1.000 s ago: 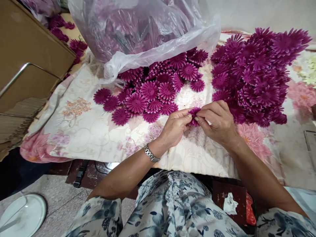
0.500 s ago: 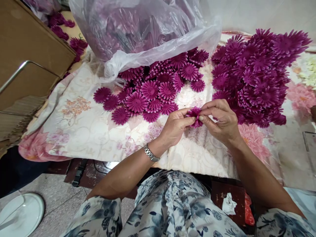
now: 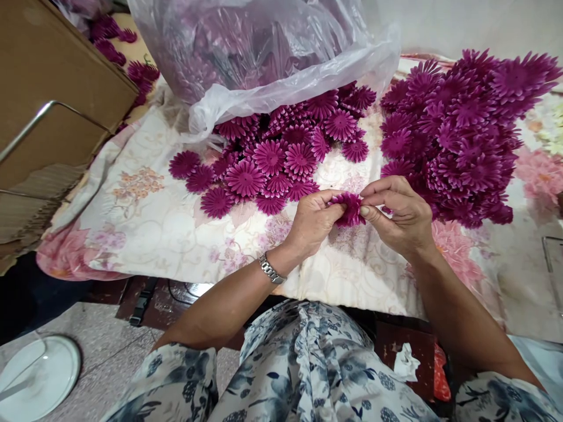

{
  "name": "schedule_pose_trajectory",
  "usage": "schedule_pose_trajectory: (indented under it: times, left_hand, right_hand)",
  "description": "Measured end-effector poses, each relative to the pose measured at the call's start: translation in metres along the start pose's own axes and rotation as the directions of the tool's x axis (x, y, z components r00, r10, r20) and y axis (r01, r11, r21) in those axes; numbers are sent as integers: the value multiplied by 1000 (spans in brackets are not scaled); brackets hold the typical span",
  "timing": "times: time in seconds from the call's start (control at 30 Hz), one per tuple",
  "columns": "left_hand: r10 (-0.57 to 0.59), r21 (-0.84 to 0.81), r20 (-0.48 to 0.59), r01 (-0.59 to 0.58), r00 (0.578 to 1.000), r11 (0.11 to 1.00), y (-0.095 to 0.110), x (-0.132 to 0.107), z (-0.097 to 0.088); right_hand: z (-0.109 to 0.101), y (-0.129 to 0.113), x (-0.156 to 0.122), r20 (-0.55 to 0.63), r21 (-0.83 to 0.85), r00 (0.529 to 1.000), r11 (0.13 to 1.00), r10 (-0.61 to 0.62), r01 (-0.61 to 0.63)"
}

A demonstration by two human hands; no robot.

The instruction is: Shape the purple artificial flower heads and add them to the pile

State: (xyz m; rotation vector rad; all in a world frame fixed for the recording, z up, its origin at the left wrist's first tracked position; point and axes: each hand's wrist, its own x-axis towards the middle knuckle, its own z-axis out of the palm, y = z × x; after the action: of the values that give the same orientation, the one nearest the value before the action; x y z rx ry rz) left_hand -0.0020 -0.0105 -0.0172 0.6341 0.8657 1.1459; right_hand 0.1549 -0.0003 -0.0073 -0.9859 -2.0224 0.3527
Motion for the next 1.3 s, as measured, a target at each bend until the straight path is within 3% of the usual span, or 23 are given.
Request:
schedule_pose_trajectory:
  times: [0.2, 0.43, 0.93, 1.3]
  left_hand:
    - [-63, -67, 124, 72, 990, 995, 2, 0, -4]
    - [-62, -76, 143, 74, 988, 994, 4, -1, -4]
    - [-58, -49, 138, 65, 989, 997, 3, 0, -5]
    - [-33, 110, 141, 18, 989, 994, 1, 1, -5]
  right_hand:
    - [2, 2, -1, -11, -81, 998, 995, -66, 65]
    - [1, 1, 1, 9, -153, 991, 979, -134, 133]
    - [0, 0, 2, 35, -186, 989, 972, -140, 144]
    - [2, -1, 1, 58, -260, 976, 941, -209, 217]
